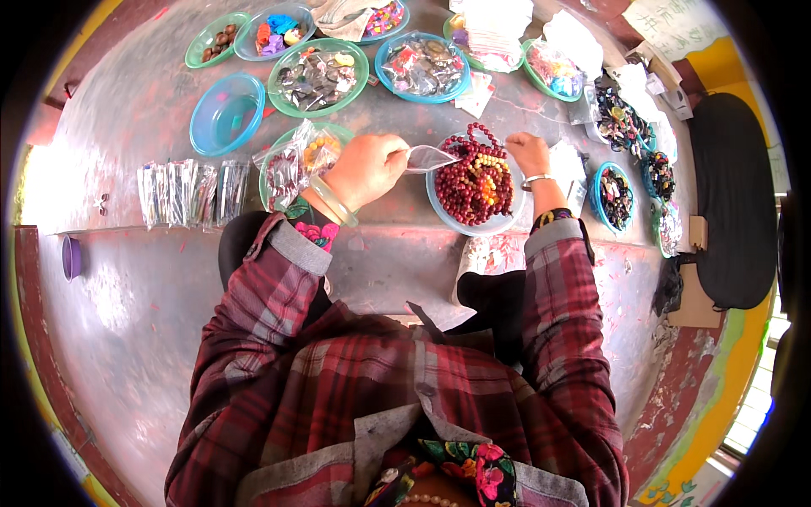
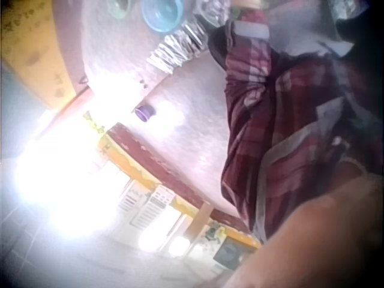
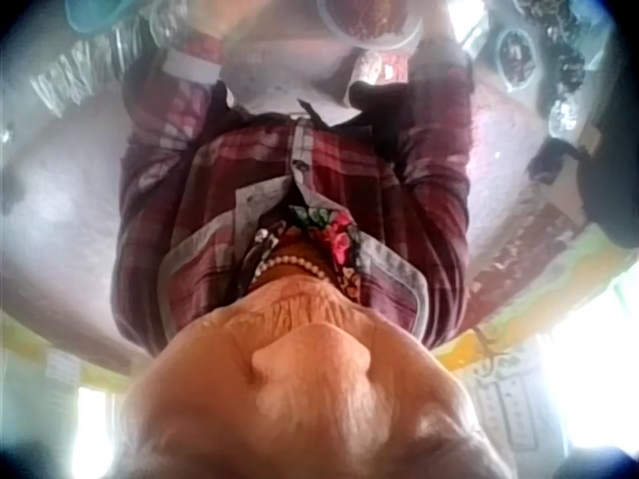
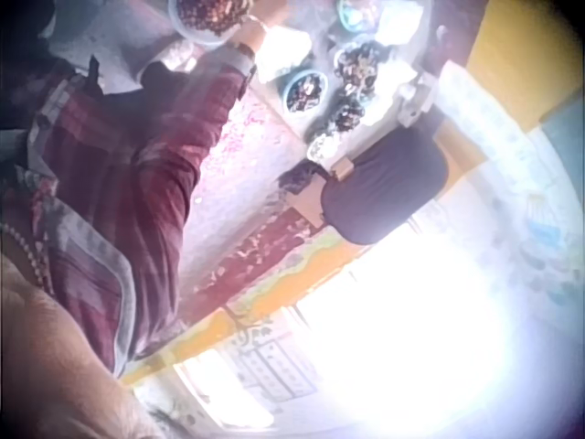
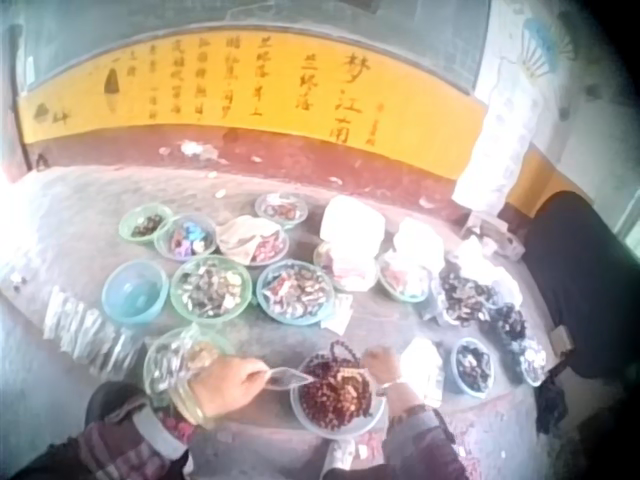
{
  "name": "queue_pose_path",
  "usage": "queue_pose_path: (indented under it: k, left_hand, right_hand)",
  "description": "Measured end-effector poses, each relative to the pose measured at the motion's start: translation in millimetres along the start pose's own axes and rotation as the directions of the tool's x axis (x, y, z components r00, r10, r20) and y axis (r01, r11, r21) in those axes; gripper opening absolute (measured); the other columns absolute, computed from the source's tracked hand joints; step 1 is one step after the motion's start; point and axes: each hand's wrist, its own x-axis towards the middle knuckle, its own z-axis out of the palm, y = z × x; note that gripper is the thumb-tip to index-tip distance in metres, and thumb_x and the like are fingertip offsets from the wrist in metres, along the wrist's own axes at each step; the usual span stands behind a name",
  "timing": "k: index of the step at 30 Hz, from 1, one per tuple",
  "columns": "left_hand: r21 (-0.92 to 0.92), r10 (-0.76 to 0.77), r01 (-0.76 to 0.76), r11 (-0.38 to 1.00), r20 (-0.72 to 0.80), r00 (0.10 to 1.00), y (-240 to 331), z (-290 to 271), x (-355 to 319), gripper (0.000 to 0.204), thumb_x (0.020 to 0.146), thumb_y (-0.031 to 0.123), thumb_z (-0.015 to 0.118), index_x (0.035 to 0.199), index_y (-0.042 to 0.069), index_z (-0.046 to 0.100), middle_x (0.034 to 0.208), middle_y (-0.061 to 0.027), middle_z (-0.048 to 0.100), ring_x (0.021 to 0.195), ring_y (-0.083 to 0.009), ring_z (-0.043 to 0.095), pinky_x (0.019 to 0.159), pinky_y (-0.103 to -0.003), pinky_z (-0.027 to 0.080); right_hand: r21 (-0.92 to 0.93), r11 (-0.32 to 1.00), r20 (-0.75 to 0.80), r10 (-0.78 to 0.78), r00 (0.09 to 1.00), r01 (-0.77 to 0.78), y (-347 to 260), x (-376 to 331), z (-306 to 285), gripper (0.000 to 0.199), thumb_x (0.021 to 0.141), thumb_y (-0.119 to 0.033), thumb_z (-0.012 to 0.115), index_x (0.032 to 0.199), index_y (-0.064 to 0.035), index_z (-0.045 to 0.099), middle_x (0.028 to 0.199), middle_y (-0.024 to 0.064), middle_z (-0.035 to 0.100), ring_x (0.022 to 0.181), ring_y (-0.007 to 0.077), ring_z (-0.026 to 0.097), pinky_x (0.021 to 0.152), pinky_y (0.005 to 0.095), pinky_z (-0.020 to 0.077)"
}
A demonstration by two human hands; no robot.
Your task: The person sits on the floor and repeatedly picks up strands of red beads from a bowl, places them into small clear plastic bags, and sets the filled bags aside. The workspace includes multiple bowls of beads and stacks of empty bags.
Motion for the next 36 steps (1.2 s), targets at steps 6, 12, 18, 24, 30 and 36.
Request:
queue_pose_path:
  k: [6,12,18,24,30,36]
  left_hand:
    - [-0.082,-0.15,0.155,0.984,0.066,0.986,-2,2,-1,0.017,0.079,0.011,0.059,0.09,-0.001,0.062,0.079,-0.0121,0.065,0.074,-0.0183,0.063,0.067,-0.029,0.048]
    - [-0.013,-0.135,0.136,0.991,0.062,0.989,-6,3,-2,0.017,0.078,0.011,0.059,0.09,-0.001,0.063,0.078,-0.0126,0.065,0.074,-0.0192,0.063,0.068,-0.03,0.048]
    - [-0.031,-0.102,0.105,0.994,0.073,0.992,-4,0,-3,0.017,0.08,0.014,0.059,0.086,0.0,0.064,0.075,-0.0142,0.064,0.069,-0.0216,0.062,0.063,-0.032,0.046]
    - [-0.022,-0.07,0.071,0.997,0.047,0.996,-3,1,-5,0.017,0.08,0.016,0.059,0.084,0.0,0.064,0.071,-0.0149,0.063,0.066,-0.0247,0.062,0.061,-0.033,0.046]
    - [-0.014,-0.062,0.063,0.998,0.053,0.997,0,4,-5,0.019,0.08,0.018,0.057,0.081,0.002,0.065,0.073,-0.0157,0.063,0.07,-0.0314,0.061,0.062,-0.037,0.047]
    - [0.005,-0.031,0.031,1.0,0.034,0.999,-7,14,-2,0.02,0.078,0.02,0.055,0.076,0.004,0.066,0.07,-0.0164,0.062,0.068,-0.0353,0.06,0.062,-0.042,0.047]
  right_hand:
    - [-0.277,0.958,0.119,-0.042,0.992,0.074,7,13,49,0.024,0.072,-0.016,0.054,0.091,-0.0137,0.068,0.093,0.0157,0.064,0.089,0.0323,0.061,0.081,0.0393,0.0478]
    - [-0.529,0.83,0.176,-0.098,0.979,0.178,9,14,66,0.022,0.081,-0.013,0.046,0.093,-0.0079,0.064,0.099,0.0154,0.062,0.098,0.0336,0.057,0.083,0.041,0.0472]
    - [-0.631,0.735,0.215,-0.144,0.966,0.25,10,13,66,0.022,0.082,-0.012,0.045,0.093,-0.0066,0.064,0.1,0.013,0.062,0.1,0.0314,0.055,0.085,0.0388,0.0465]
    - [-0.467,0.874,0.114,-0.092,0.989,0.135,7,18,34,0.023,0.078,-0.015,0.05,0.095,-0.011,0.064,0.096,0.0141,0.063,0.093,0.0322,0.059,0.082,0.0408,0.0476]
    - [-0.343,0.938,0.08,-0.013,0.997,0.039,-12,6,-6,0.023,0.073,-0.02,0.058,0.094,-0.0143,0.066,0.091,0.0138,0.065,0.089,0.0316,0.061,0.079,0.0404,0.0474]
    - [-0.137,0.979,0.141,-0.132,0.981,0.151,-24,-15,-27,0.023,0.071,-0.02,0.062,0.092,-0.0133,0.066,0.084,0.0136,0.065,0.078,0.0286,0.063,0.071,0.0373,0.0485]
